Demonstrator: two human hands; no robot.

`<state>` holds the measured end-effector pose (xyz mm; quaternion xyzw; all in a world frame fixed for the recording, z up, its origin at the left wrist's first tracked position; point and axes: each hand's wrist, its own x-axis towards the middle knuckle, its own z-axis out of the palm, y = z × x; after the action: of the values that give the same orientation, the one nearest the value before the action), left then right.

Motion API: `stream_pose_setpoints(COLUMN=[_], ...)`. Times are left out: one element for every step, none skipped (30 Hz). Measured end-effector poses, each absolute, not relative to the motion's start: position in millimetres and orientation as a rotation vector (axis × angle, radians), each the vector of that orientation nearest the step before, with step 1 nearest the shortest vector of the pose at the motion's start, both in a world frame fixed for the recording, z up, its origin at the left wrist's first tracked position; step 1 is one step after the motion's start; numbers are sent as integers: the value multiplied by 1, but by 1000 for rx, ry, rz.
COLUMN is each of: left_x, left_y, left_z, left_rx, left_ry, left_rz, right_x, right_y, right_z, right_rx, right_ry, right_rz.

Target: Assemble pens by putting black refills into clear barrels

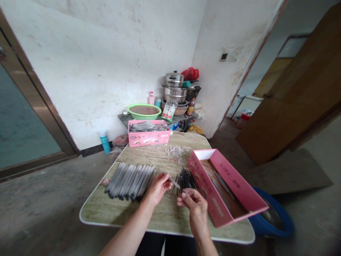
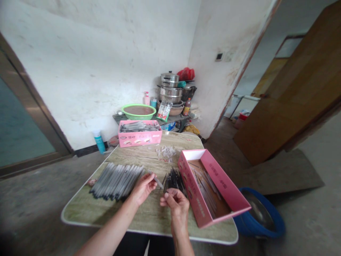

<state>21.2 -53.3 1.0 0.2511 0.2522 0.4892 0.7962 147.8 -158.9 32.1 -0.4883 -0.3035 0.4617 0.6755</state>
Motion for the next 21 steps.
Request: stream_pose_setpoints(left_x=[21, 22, 22, 22, 22, 22, 22, 22, 22, 22, 22, 22, 22, 22, 22, 22, 22, 22, 22, 22, 22], left_y=[-53, -54, -54, -54, -54, -54, -55, -55, -55, -55, -55, -55, -55, -55, -55, -56, -56, -56, -56, -56, -57], left_z=[1, 1, 1, 0, 0, 0, 0, 0, 0, 1, 1, 1, 1, 1, 2, 2, 2, 2, 2, 3, 3], left_rx=[545, 551, 556, 560, 562, 565, 568, 571, 573, 575, 576, 579, 582, 587, 594, 602, 610, 617, 623, 628, 633], left_ry=[540, 537, 534, 531, 529, 528, 527, 524, 522, 521, 521, 521, 522, 522, 521, 521, 523, 526, 530, 533, 535], left_rz=[1052, 1053, 1054, 1054, 1055, 1056, 1057, 1058, 1059, 1060, 1059, 1058, 1056, 1055, 1053, 1052, 1052, 1053, 1054, 1055, 1056], right_x=[148, 148, 148, 147, 147, 146, 146, 146, 145, 145, 145, 144, 144, 144, 144, 144, 144, 144, 144, 144, 144], right_y=[-158, -158, -157, -157, -157, -156, -156, -156, -155, -155, -154, -154, -153, -153, -152, -152, -152, -152, -152, -152, -152], right_z=[31, 31, 31, 31, 31, 31, 32, 32, 31, 31, 31, 30, 30, 30, 29, 29, 29, 29, 29, 29, 29], right_rx=[-1095, -1093, -1093, -1094, -1097, -1102, -1106, -1109, -1111, -1111, -1111, -1111, -1110, -1109, -1108, -1106, -1104, -1104, -1106, -1110, -1117], right_ry=[-661, -646, -639, -638, -641, -644, -648, -653, -658, -664, -670, -677, -683, -688, -692, -695, -699, -704, -710, -715, -721], right_rz=[1033, 1024, 1014, 1003, 992, 983, 978, 974, 973, 972, 971, 971, 972, 973, 973, 971, 969, 965, 960, 955, 950])
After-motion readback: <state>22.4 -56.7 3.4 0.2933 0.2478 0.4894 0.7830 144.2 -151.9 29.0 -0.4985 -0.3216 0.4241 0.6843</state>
